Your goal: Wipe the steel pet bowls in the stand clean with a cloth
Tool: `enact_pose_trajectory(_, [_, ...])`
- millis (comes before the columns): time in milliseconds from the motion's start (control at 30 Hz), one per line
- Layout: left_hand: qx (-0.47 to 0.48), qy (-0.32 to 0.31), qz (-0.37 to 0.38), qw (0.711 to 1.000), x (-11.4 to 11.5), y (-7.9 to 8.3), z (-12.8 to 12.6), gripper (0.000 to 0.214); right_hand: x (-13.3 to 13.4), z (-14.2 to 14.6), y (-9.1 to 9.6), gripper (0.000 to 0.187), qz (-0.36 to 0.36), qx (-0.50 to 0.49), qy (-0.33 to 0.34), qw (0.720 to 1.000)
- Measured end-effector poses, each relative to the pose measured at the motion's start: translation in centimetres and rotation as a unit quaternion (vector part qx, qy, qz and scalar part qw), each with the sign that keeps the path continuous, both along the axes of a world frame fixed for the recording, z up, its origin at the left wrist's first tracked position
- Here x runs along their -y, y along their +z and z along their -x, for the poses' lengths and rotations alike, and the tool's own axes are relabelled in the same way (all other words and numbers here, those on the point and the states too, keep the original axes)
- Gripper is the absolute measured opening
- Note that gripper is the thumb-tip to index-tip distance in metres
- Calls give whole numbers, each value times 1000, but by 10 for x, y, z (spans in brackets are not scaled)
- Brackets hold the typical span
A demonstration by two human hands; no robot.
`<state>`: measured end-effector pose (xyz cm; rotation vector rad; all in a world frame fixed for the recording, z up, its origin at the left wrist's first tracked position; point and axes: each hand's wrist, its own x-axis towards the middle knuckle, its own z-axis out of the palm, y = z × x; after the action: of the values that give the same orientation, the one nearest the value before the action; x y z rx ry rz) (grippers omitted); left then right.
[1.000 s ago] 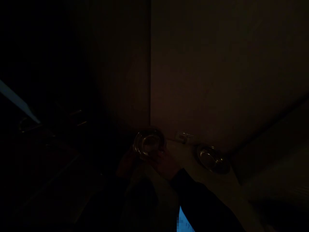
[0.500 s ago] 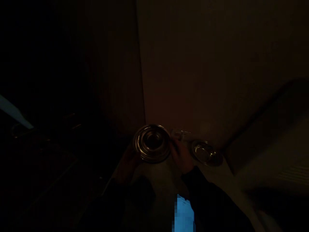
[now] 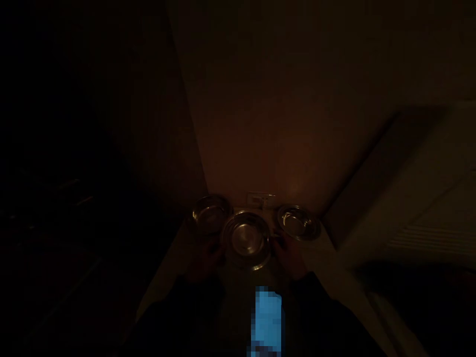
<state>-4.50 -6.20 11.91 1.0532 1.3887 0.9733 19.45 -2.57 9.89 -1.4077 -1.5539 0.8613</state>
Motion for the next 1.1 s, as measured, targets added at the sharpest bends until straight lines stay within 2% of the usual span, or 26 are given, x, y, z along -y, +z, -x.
enact_pose_trajectory(200, [-5,-15,2,1000,-4,-19,-19,36,5,-21,-21,47,18,-4,-18,1000])
enact_pose_trajectory(300, [-4,-20,7,1000,-3,-24,-20,40,7,-28,-28,47,24,-5,-17,1000])
enact_pose_trajectory(367, [-21,-2,18,1000,-1,-24,-16,44,9,-32,-31,47,31,-5,-16,999])
enact_pose_trajectory(500, [-119,49,29,991,11,-16,3,42,13,-37,-38,46,50,-5,-21,998])
enact_pose_trajectory(567, [-185,79,8,980,20,-11,15,34,14,-39,-41,46,60,-4,-25,998])
enact_pose_trajectory(633, [-255,101,18,962,29,-7,26,33,14,-40,-43,46,67,-2,-28,997])
enact_pose_trajectory(767, [-365,80,46,926,47,-9,40,46,15,-43,-48,45,76,15,-31,997])
enact_pose_trajectory(867, [-388,59,91,915,58,-16,43,59,19,-46,-48,48,71,37,-45,996])
enact_pose_trajectory(933, [-383,42,102,917,62,-24,43,60,22,-49,-44,51,59,55,-63,995])
enact_pose_trajectory(1100, [-335,14,54,941,63,-39,45,37,29,-48,-20,56,13,90,-79,993])
